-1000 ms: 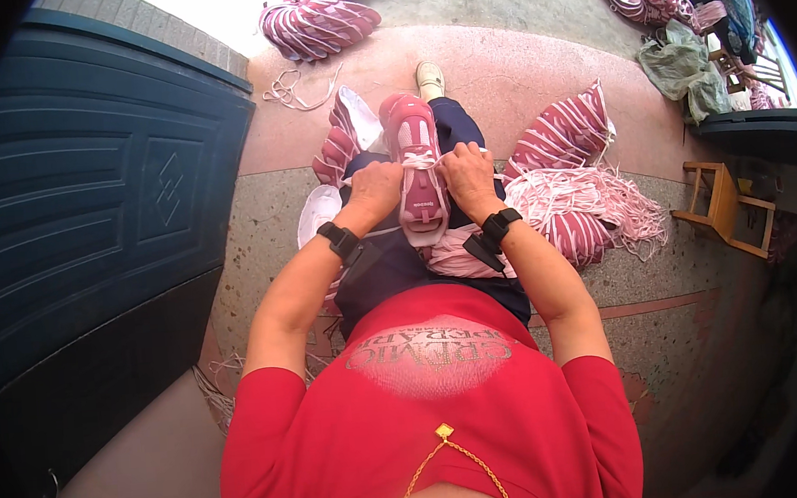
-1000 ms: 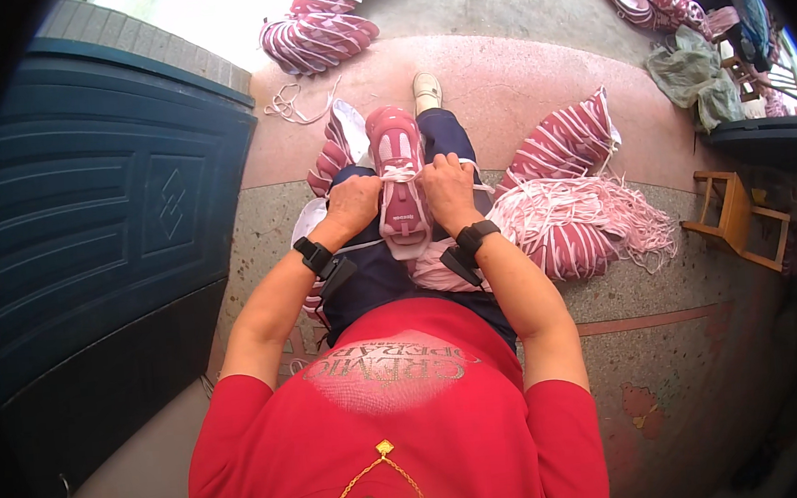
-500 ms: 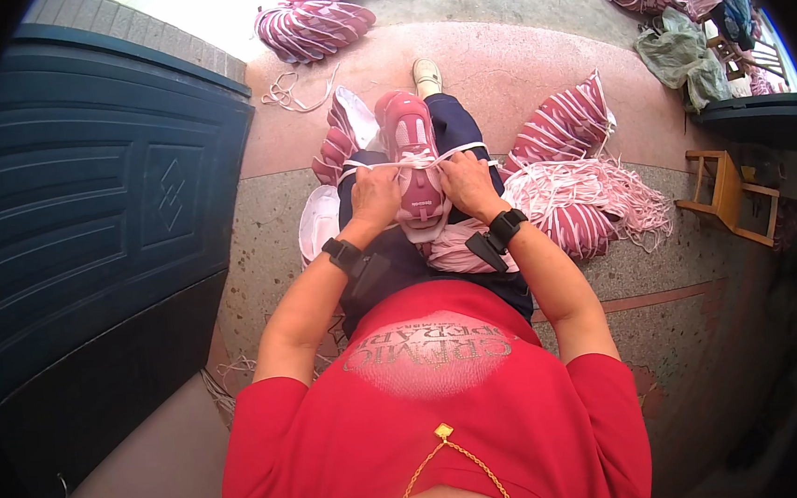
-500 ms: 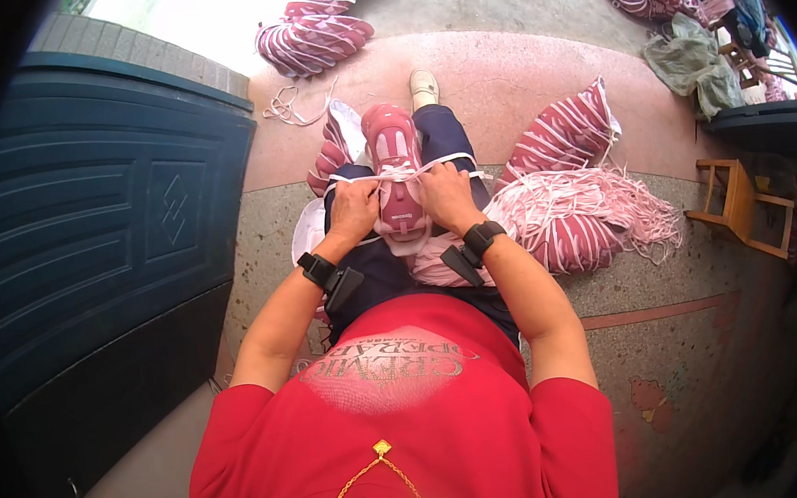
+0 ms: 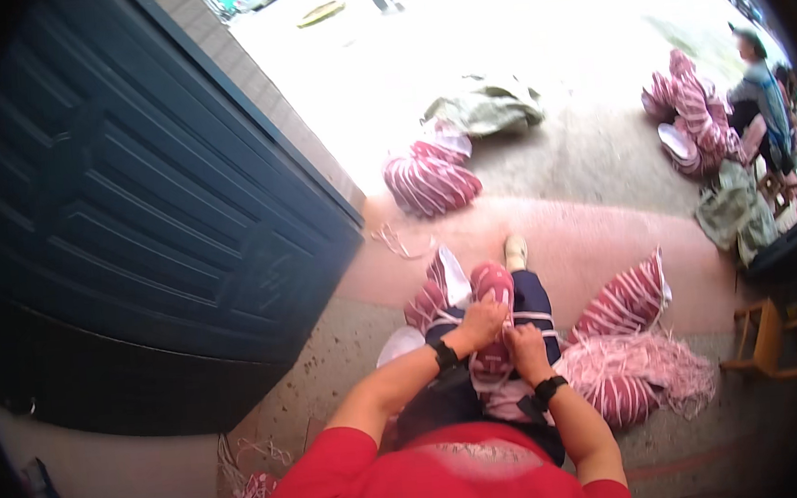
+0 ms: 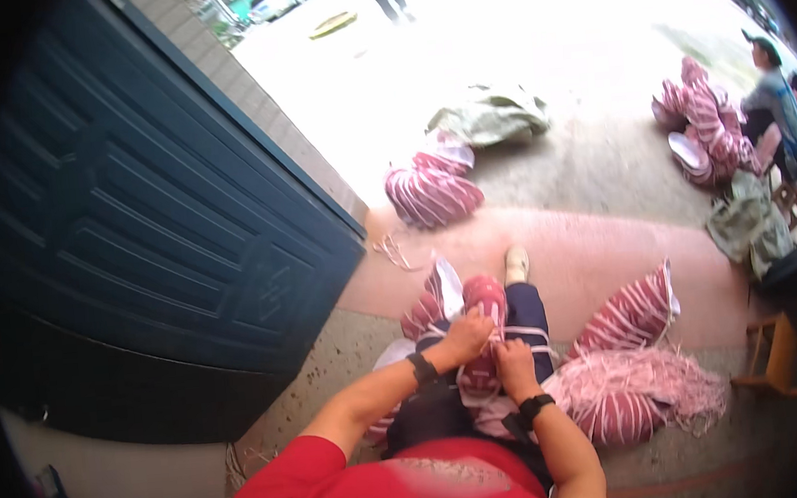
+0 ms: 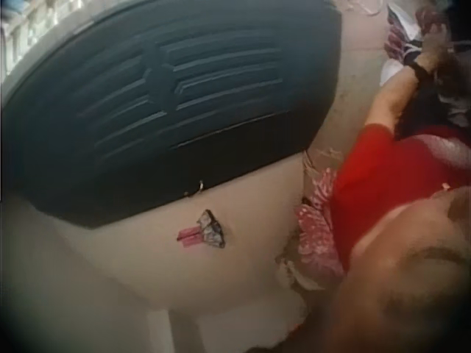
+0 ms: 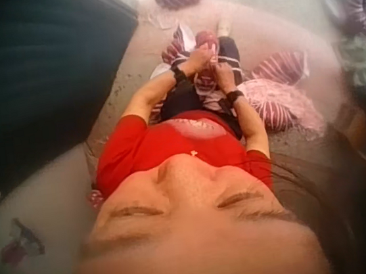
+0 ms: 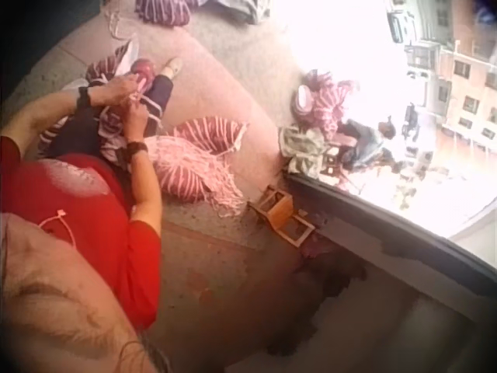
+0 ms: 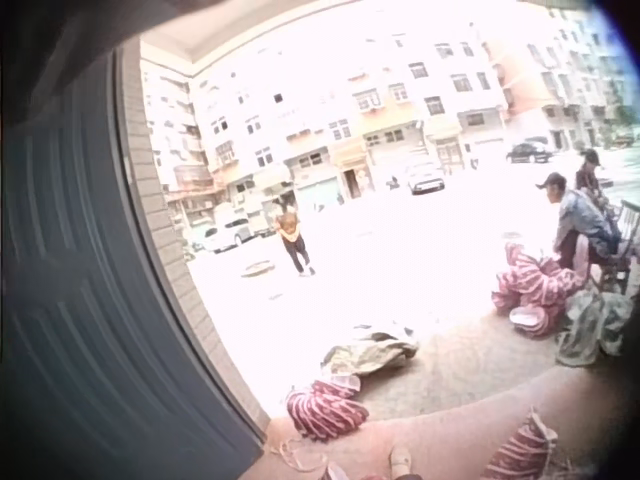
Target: The person sits on the floor and laces a pink sneaker with a long white shoelace. They repeatedly thread the lace through the eyelets, pull it tight, and adjust the tension, working on a single shoe while surrounded by piles of similar shoes.
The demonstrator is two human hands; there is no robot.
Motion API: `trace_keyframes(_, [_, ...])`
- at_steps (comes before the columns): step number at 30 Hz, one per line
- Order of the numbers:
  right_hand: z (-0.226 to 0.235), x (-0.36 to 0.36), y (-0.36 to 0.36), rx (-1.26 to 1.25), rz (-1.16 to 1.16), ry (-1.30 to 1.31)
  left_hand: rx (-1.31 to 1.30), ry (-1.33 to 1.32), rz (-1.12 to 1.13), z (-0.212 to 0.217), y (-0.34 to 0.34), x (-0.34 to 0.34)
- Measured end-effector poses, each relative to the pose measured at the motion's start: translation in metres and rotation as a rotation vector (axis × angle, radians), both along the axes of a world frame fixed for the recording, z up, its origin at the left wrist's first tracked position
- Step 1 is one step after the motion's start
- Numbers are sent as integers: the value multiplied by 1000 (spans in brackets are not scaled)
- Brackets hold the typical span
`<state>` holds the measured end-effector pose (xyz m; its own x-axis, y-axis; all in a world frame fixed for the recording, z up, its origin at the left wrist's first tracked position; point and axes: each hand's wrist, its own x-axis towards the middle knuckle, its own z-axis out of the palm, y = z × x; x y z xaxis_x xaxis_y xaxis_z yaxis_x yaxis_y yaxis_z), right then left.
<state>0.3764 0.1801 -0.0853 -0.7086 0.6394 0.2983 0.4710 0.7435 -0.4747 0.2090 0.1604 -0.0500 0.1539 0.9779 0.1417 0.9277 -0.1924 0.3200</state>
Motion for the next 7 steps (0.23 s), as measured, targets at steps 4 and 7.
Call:
trace_keyframes(4, [18, -1, 13, 276, 47, -290, -467, -541, 264, 11, 19, -5])
trace_keyframes(7, [15, -8, 16, 286, 86, -363, -561, -956, 397, -5, 21, -23])
